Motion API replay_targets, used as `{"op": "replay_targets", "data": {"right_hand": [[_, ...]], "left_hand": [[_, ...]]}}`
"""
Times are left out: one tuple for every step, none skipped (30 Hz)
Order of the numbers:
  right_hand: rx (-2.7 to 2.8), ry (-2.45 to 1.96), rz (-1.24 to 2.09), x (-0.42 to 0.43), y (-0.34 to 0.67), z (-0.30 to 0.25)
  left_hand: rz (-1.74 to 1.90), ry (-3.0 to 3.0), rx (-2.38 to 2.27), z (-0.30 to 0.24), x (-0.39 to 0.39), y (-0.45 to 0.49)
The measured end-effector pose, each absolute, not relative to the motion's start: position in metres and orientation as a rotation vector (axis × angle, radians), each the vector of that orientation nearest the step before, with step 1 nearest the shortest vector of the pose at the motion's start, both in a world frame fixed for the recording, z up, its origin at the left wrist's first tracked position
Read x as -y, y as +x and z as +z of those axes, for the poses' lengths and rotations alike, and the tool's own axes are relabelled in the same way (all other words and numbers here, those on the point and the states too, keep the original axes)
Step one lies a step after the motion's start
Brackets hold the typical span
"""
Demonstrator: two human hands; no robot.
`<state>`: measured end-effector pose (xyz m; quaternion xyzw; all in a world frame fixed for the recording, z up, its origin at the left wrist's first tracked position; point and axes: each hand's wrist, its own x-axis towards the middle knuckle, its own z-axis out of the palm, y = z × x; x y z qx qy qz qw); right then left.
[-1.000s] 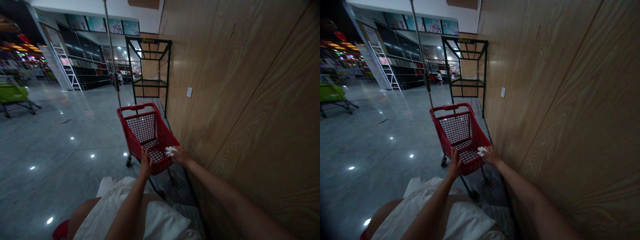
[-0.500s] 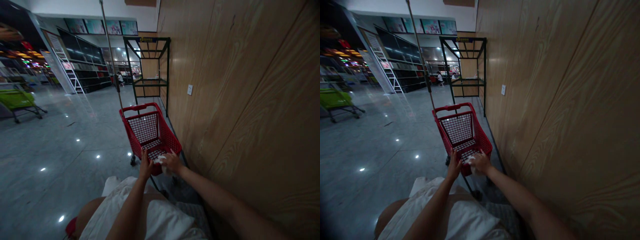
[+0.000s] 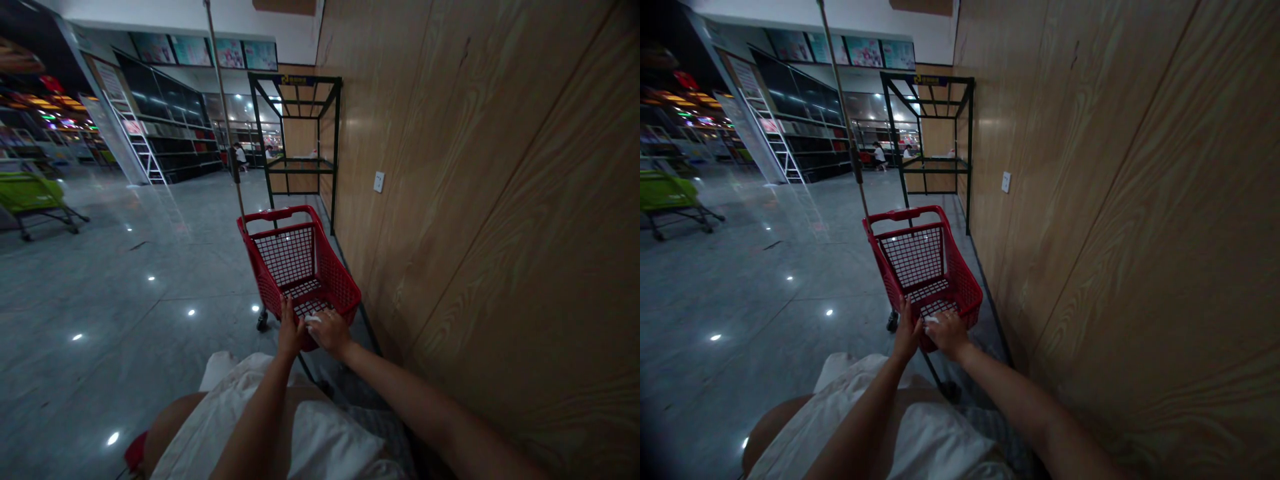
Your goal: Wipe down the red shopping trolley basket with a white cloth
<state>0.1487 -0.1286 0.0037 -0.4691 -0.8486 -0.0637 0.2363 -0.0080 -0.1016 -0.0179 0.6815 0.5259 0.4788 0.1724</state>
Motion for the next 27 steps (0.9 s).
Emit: {"op": "replay_targets", "data": {"right_hand": [[2.334,-1.277,-0.173,0.130,0.141,0.003],[2.356,-1.257,-0.168,0.130,0.138,0.003],[2.390,-1.227,-0.157,0.129,0.141,0.003],[2.432,-1.196,-0.142,0.126,0.150,0.003],[2.471,-1.175,-0.126,0.122,0.163,0.003],[2.502,-1.172,-0.113,0.116,0.181,0.004],[2.509,-1.202,-0.108,0.111,0.201,0.004],[2.502,-1.241,-0.111,0.105,0.221,0.005],[2.488,-1.274,-0.121,0.100,0.240,0.006],[2.477,-1.295,-0.132,0.096,0.256,0.006],[2.468,-1.305,-0.142,0.093,0.268,0.007],[2.462,-1.305,-0.147,0.091,0.273,0.007],[2.455,-1.297,-0.148,0.090,0.273,0.006],[2.446,-1.284,-0.144,0.091,0.267,0.006],[2.440,-1.266,-0.137,0.093,0.256,0.004],[2.437,-1.245,-0.129,0.097,0.240,0.003],[2.436,-1.225,-0.124,0.101,0.221,0.002],[2.436,-1.212,-0.123,0.106,0.202,0.001],[2.427,-1.218,-0.132,0.111,0.183,0.001],[2.415,-1.237,-0.144,0.116,0.167,0.001],[2.412,-1.248,-0.154,0.119,0.155,0.002],[2.421,-1.248,-0.158,0.121,0.149,0.003],[2.445,-1.234,-0.154,0.121,0.149,0.004],[2.480,-1.211,-0.141,0.119,0.155,0.005],[2.515,-1.189,-0.125,0.115,0.166,0.006],[2.540,-1.179,-0.110,0.110,0.182,0.007],[2.553,-1.186,-0.101,0.104,0.200,0.007]], "left_hand": [[1.352,1.941,-1.489,-0.018,0.102,-0.010],[1.343,1.948,-1.484,-0.017,0.102,-0.011],[1.334,1.955,-1.475,-0.017,0.102,-0.013],[1.325,1.959,-1.467,-0.017,0.101,-0.014],[1.317,1.962,-1.461,-0.017,0.101,-0.015],[1.310,1.963,-1.455,-0.017,0.100,-0.015],[1.306,1.962,-1.450,-0.017,0.100,-0.015],[1.305,1.961,-1.445,-0.017,0.099,-0.015],[1.309,1.958,-1.438,-0.018,0.098,-0.014],[1.317,1.954,-1.431,-0.019,0.098,-0.013],[1.327,1.949,-1.423,-0.019,0.097,-0.012],[1.336,1.944,-1.415,-0.020,0.097,-0.010],[1.343,1.939,-1.411,-0.021,0.096,-0.009],[1.347,1.934,-1.412,-0.021,0.096,-0.008],[1.348,1.930,-1.414,-0.022,0.095,-0.006],[1.349,1.927,-1.416,-0.022,0.095,-0.006],[1.350,1.925,-1.419,-0.023,0.095,-0.005],[1.352,1.923,-1.421,-0.023,0.095,-0.005],[1.354,1.923,-1.421,-0.023,0.095,-0.006],[1.353,1.923,-1.420,-0.023,0.095,-0.007],[1.350,1.925,-1.421,-0.023,0.095,-0.008],[1.345,1.929,-1.420,-0.023,0.095,-0.010],[1.337,1.936,-1.417,-0.023,0.095,-0.012],[1.327,1.945,-1.411,-0.023,0.095,-0.013],[1.319,1.953,-1.404,-0.023,0.095,-0.014],[1.312,1.961,-1.398,-0.023,0.095,-0.015],[1.306,1.966,-1.392,-0.023,0.095,-0.016]]}}
